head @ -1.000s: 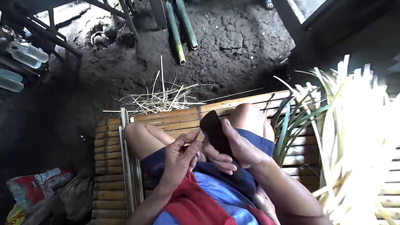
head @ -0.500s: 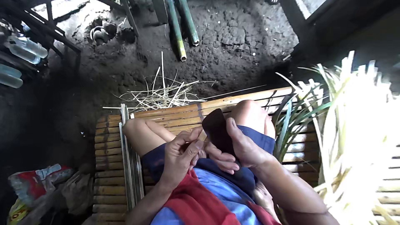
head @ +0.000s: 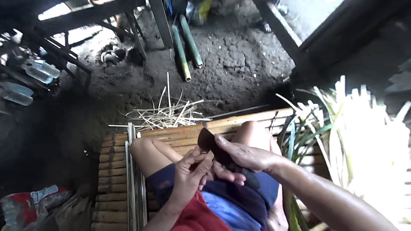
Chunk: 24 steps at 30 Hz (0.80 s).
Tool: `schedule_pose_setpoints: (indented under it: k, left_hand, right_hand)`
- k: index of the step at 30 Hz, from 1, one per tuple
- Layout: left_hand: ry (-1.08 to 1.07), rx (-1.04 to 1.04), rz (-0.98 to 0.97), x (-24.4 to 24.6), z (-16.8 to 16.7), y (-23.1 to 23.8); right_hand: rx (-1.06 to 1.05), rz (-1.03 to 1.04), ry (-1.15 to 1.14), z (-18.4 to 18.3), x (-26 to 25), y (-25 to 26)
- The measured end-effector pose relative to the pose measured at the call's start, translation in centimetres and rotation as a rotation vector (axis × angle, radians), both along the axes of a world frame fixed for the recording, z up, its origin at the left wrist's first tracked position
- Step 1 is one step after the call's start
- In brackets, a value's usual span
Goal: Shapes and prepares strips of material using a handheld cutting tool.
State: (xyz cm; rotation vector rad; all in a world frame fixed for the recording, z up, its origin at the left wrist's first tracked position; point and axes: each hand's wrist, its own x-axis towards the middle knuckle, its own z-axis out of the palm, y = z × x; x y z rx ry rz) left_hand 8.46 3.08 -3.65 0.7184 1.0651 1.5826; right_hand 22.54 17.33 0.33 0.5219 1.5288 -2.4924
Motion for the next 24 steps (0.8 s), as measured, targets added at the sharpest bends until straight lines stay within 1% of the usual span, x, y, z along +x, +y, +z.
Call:
schedule_pose_setpoints:
  k: [2, 3, 4, 5, 6, 7, 9, 10, 11, 13, 15, 17, 18, 19, 22, 23, 24]
  left_hand:
    - [0.082, 0.026, -0.061, -1.0, 0.1, 0.4]
    - [0.146, 0.089, -0.113, -1.7, 0.2, 0.8]
    - [0.225, 0.181, -0.140, -2.3, 0.3, 1.5]
    - [0.298, 0.281, -0.107, -2.5, 0.3, 2.4]
    - [0.335, 0.362, -0.026, -2.4, 0.2, 3.7]
    - [0.312, 0.408, 0.060, -2.0, 0.3, 5.1]
    - [0.123, 0.413, 0.201, -0.6, 1.1, 8.0]
    - [0.053, 0.389, 0.249, 0.0, 1.7, 9.2]
    - [0.010, 0.366, 0.269, 0.3, 2.0, 10.2]
    - [-0.030, 0.369, 0.240, 0.4, 2.2, 11.4]
    - [-0.070, 0.352, 0.114, 0.3, 2.8, 11.7]
    - [-0.216, 0.346, 0.061, 0.7, 2.6, 12.0]
    - [-0.293, 0.354, 0.095, 0.8, 2.2, 12.4]
    - [-0.366, 0.343, 0.174, 0.7, 1.9, 12.8]
    - [-0.536, 0.203, 0.443, -1.2, 0.7, 13.7]
    - [-0.579, 0.150, 0.451, -1.4, 0.4, 13.7]
    - [-0.570, 0.130, 0.358, -1.1, 0.0, 13.2]
  right_hand:
    - [0.364, -0.096, 0.043, -0.6, 0.3, 0.9]
    - [0.514, -0.205, 0.039, -0.7, 0.4, 0.9]
    - [0.619, -0.332, 0.067, -1.0, 0.3, 0.7]
    - [0.662, -0.430, 0.124, -1.3, 0.2, 0.4]
    - [0.642, -0.486, 0.186, -1.4, 0.1, 0.2]
    - [0.588, -0.517, 0.246, -1.6, -0.2, 0.1]
    - [0.545, -0.593, 0.324, -2.1, -1.0, 0.2]
    - [0.576, -0.665, 0.334, -2.3, -1.6, 0.3]
    - [0.632, -0.740, 0.334, -2.5, -2.0, 0.3]
    - [0.759, -0.838, 0.348, -2.9, -2.5, 0.4]
    - [0.836, -0.867, 0.381, -3.1, -2.7, 0.3]
    - [0.880, -0.877, 0.393, -2.8, -2.4, -0.2]
    - [0.899, -0.888, 0.373, -2.4, -1.9, -0.5]
    - [0.913, -0.906, 0.348, -1.9, -1.2, -0.9]
    - [0.889, -0.975, 0.335, -0.9, 0.6, -1.4]
    - [0.879, -0.978, 0.336, -1.0, 1.0, -1.1]
    - [0.878, -0.966, 0.324, -1.1, 1.1, -0.8]
